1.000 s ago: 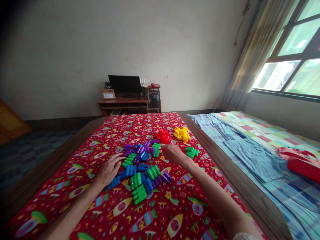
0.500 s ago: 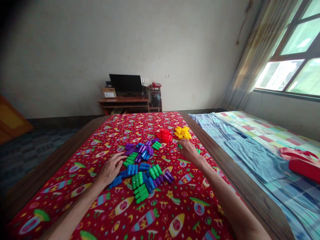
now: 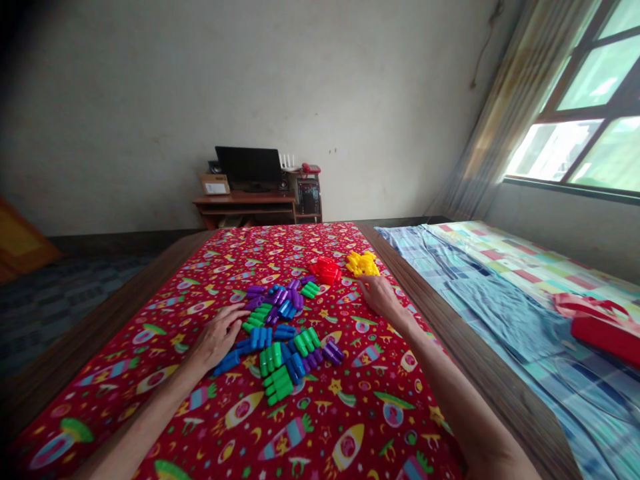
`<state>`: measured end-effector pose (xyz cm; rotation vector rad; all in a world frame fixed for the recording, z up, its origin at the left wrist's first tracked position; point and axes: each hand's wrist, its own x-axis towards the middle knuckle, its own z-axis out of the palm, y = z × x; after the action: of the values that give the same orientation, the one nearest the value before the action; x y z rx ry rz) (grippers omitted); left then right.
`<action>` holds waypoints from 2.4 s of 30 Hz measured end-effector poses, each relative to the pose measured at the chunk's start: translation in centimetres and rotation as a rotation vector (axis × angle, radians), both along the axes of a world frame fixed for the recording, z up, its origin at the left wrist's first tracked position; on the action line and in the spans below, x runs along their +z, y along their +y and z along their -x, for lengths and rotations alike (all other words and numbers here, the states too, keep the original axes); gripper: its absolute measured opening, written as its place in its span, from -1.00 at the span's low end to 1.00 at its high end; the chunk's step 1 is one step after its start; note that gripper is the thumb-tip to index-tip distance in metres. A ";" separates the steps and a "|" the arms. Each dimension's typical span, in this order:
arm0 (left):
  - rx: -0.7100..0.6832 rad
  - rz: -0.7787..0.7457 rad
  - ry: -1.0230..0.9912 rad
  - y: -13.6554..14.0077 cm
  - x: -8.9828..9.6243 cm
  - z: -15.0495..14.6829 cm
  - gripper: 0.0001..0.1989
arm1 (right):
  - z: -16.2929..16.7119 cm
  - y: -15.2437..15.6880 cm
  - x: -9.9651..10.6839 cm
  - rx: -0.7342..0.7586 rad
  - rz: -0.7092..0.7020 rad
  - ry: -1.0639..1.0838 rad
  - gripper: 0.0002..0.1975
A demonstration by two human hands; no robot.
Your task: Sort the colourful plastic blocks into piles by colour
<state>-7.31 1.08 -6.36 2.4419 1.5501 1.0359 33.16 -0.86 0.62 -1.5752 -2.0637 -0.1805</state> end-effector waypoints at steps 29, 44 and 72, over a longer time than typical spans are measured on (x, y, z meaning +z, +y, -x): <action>-0.135 0.007 -0.032 -0.5 0.6 -0.5 -0.61 | -0.7 -2.6 0.6 0.275 0.057 -0.084 -0.78; -0.130 0.020 -0.010 -0.5 0.9 -0.4 -0.63 | 7.3 -4.2 0.9 0.582 0.272 0.190 -0.78; -0.118 0.030 -0.009 -0.6 0.8 -0.4 -0.65 | 14.8 -5.8 0.7 0.992 0.285 -0.178 -0.59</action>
<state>-6.88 0.45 -5.56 2.4707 1.3889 0.9944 18.37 -6.61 1.31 -0.5076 -2.8378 0.3587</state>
